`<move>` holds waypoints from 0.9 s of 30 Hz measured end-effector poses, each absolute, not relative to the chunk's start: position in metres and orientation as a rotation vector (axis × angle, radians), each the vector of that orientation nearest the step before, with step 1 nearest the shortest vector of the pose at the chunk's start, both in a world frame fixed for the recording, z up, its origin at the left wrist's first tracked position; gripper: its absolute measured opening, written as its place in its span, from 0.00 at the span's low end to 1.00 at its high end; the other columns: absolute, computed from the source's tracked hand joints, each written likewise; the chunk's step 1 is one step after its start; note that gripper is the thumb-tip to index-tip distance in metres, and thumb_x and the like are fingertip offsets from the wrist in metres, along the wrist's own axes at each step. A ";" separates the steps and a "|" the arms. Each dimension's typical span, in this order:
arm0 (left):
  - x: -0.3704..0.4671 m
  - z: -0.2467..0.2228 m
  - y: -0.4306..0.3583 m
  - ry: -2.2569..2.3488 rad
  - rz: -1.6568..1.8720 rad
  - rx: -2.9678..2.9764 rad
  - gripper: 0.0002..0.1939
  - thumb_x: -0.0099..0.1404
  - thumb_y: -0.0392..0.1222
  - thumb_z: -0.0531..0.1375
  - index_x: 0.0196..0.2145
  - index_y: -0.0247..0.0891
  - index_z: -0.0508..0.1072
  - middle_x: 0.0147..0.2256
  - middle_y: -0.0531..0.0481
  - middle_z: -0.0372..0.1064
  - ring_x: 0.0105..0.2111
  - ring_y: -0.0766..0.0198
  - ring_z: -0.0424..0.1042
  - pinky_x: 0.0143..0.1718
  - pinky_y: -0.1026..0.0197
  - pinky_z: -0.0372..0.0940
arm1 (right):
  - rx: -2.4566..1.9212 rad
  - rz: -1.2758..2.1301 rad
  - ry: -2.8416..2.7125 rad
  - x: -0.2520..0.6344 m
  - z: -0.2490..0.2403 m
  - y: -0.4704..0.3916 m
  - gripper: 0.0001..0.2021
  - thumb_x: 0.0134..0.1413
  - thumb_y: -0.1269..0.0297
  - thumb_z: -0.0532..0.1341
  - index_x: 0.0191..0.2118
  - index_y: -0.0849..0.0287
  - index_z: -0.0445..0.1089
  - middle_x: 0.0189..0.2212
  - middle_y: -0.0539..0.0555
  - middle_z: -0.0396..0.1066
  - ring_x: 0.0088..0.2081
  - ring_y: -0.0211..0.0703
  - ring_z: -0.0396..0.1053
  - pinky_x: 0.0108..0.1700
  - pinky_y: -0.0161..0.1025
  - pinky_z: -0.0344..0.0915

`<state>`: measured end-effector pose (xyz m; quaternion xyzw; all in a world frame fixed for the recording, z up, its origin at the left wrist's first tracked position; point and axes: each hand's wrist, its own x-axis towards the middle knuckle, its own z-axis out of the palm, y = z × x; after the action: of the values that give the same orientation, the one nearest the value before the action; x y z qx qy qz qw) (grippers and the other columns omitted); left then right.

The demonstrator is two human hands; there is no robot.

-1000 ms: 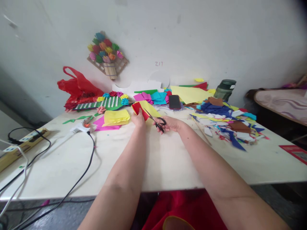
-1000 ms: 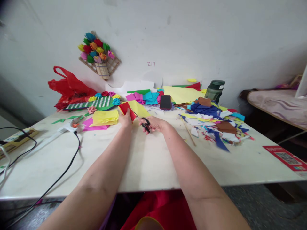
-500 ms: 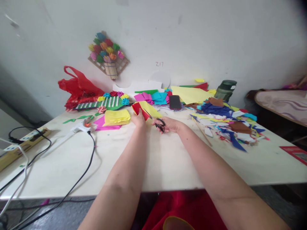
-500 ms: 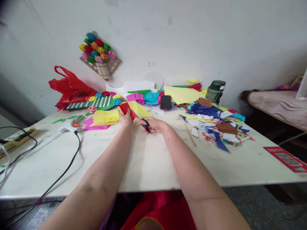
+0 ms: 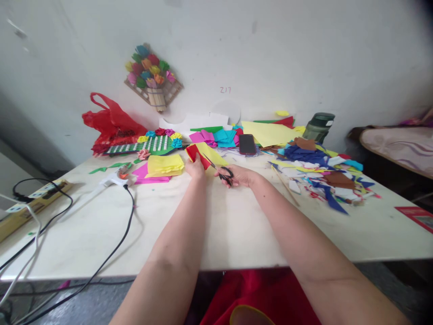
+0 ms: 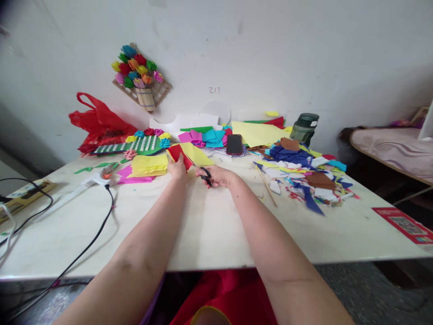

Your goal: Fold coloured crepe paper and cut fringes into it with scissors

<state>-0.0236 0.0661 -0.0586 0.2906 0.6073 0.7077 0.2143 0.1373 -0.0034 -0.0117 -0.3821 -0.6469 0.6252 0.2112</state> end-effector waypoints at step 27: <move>-0.023 -0.057 0.065 1.658 1.982 0.749 0.16 0.53 0.50 0.57 0.33 0.33 0.71 0.29 0.45 0.71 0.30 0.60 0.72 0.30 0.63 0.65 | -1.028 1.694 -1.818 0.137 -0.019 0.002 0.13 0.57 0.57 0.53 0.37 0.63 0.63 0.15 0.45 0.61 0.14 0.27 0.58 0.10 0.24 0.43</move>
<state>-0.0231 0.0654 -0.0570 0.2713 0.6007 0.7181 0.2236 0.1367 0.0016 -0.0187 -0.3726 -0.6588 0.6138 0.2244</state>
